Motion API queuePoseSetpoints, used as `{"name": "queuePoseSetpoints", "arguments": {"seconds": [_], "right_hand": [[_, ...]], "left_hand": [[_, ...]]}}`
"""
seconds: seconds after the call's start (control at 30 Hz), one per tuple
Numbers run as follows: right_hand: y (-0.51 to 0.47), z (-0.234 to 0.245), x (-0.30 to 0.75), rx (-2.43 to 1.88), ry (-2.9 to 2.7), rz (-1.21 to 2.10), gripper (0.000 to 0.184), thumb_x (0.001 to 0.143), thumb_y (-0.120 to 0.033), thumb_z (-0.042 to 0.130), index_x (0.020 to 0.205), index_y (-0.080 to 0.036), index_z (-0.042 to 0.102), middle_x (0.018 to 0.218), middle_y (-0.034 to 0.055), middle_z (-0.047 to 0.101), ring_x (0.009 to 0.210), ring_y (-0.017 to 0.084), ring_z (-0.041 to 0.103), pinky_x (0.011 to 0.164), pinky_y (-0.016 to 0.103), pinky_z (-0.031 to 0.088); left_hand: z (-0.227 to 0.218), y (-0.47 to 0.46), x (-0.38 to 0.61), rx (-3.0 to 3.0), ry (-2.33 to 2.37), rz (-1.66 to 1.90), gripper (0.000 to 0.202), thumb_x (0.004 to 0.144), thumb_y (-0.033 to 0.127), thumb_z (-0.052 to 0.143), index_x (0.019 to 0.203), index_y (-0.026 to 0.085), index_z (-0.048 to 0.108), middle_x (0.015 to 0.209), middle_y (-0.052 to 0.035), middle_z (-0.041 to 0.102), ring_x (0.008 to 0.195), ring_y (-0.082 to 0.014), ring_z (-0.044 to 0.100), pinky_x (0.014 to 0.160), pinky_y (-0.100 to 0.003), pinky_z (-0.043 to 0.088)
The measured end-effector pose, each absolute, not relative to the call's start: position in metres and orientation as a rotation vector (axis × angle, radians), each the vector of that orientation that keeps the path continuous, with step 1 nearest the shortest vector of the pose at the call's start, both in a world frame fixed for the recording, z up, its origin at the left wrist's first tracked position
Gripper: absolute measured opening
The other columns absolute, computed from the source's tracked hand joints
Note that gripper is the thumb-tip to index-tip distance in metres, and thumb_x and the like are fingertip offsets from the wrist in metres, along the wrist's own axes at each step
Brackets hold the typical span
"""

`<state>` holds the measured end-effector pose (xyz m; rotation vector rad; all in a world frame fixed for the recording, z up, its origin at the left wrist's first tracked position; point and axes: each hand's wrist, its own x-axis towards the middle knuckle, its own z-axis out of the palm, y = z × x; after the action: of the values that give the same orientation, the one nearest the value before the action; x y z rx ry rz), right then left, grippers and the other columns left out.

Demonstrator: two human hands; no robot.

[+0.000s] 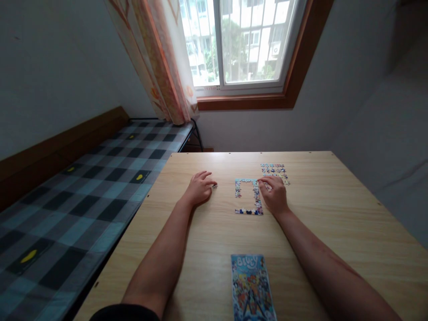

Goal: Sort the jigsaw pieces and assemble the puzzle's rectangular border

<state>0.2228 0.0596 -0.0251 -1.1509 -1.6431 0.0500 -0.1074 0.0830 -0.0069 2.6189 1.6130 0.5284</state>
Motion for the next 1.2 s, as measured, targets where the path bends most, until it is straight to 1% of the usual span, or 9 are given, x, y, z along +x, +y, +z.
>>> {"name": "queuePoseSetpoints", "arguments": {"seconds": [0.07,0.2,0.43,0.5,0.6,0.7,0.83,0.97,1.2], "right_hand": [[0.060,-0.025,0.223,-1.152,-1.642,0.055,0.017,0.093,-0.027,0.061,0.085,-0.020,0.073,0.086,0.0069,0.073,0.091,0.026,0.063,0.088,0.043,0.049],[0.059,-0.025,0.222,-1.157,-1.638,0.064,0.017,0.093,-0.027,0.061,0.085,-0.021,0.073,0.087,0.0067,0.073,0.092,0.026,0.063,0.089,0.044,0.048],[0.059,-0.024,0.222,-1.164,-1.645,0.061,0.017,0.093,-0.028,0.060,0.085,-0.021,0.073,0.087,0.0073,0.073,0.091,0.026,0.063,0.089,0.044,0.049],[0.060,-0.025,0.222,-1.165,-1.648,0.054,0.018,0.093,-0.028,0.060,0.084,-0.021,0.073,0.087,0.0073,0.073,0.091,0.026,0.063,0.088,0.044,0.049],[0.060,-0.026,0.222,-1.162,-1.645,0.050,0.018,0.093,-0.028,0.060,0.084,-0.021,0.073,0.087,0.0071,0.073,0.091,0.026,0.063,0.088,0.044,0.049],[0.060,-0.026,0.222,-1.160,-1.645,0.051,0.017,0.093,-0.028,0.060,0.084,-0.021,0.073,0.087,0.0070,0.073,0.091,0.026,0.063,0.089,0.044,0.049],[0.060,-0.026,0.222,-1.165,-1.647,0.047,0.018,0.093,-0.029,0.060,0.085,-0.021,0.073,0.087,0.0072,0.073,0.092,0.026,0.063,0.089,0.043,0.049],[0.060,-0.026,0.222,-1.165,-1.644,0.054,0.018,0.093,-0.029,0.060,0.084,-0.021,0.073,0.087,0.0070,0.073,0.092,0.026,0.063,0.090,0.043,0.048],[0.059,-0.025,0.221,-1.150,-1.680,0.048,0.017,0.093,-0.028,0.059,0.084,-0.022,0.073,0.089,0.0071,0.073,0.092,0.026,0.063,0.090,0.044,0.047]], "left_hand": [[-0.007,0.083,-0.107,2.616,1.615,0.534,0.033,0.078,0.018,0.063,0.105,0.030,0.079,0.139,-0.0052,0.060,0.137,-0.0291,0.044,0.116,-0.051,0.034],[-0.005,0.082,-0.106,2.581,1.617,0.572,0.023,0.083,0.029,0.066,0.102,0.029,0.079,0.138,-0.0062,0.061,0.136,-0.0289,0.046,0.116,-0.051,0.035],[0.001,0.078,-0.102,2.553,1.594,0.614,0.019,0.076,0.040,0.076,0.089,0.026,0.078,0.136,-0.0077,0.062,0.134,-0.0305,0.047,0.115,-0.052,0.036],[0.001,0.078,-0.103,2.553,1.574,0.649,0.018,0.077,0.041,0.076,0.084,0.025,0.077,0.134,-0.0075,0.063,0.133,-0.0301,0.048,0.114,-0.051,0.037],[-0.001,0.079,-0.108,2.542,1.548,0.718,0.013,0.080,0.036,0.071,0.077,0.025,0.078,0.131,-0.0063,0.065,0.129,-0.0282,0.051,0.113,-0.049,0.040],[-0.005,0.081,-0.112,2.540,1.573,0.765,0.012,0.079,0.029,0.070,0.085,0.027,0.081,0.131,-0.0058,0.065,0.128,-0.0272,0.052,0.112,-0.047,0.041],[-0.009,0.083,-0.112,2.574,1.571,0.704,0.024,0.081,0.032,0.071,0.103,0.030,0.081,0.137,-0.0059,0.062,0.132,-0.0286,0.050,0.114,-0.050,0.040],[-0.007,0.083,-0.108,2.591,1.543,0.617,0.019,0.085,0.037,0.069,0.098,0.032,0.081,0.139,-0.0053,0.060,0.135,-0.0297,0.047,0.114,-0.053,0.039],[-0.002,0.081,-0.103,2.587,1.520,0.607,0.016,0.085,0.038,0.070,0.092,0.030,0.081,0.139,-0.0053,0.060,0.135,-0.0291,0.046,0.115,-0.052,0.038]]}}
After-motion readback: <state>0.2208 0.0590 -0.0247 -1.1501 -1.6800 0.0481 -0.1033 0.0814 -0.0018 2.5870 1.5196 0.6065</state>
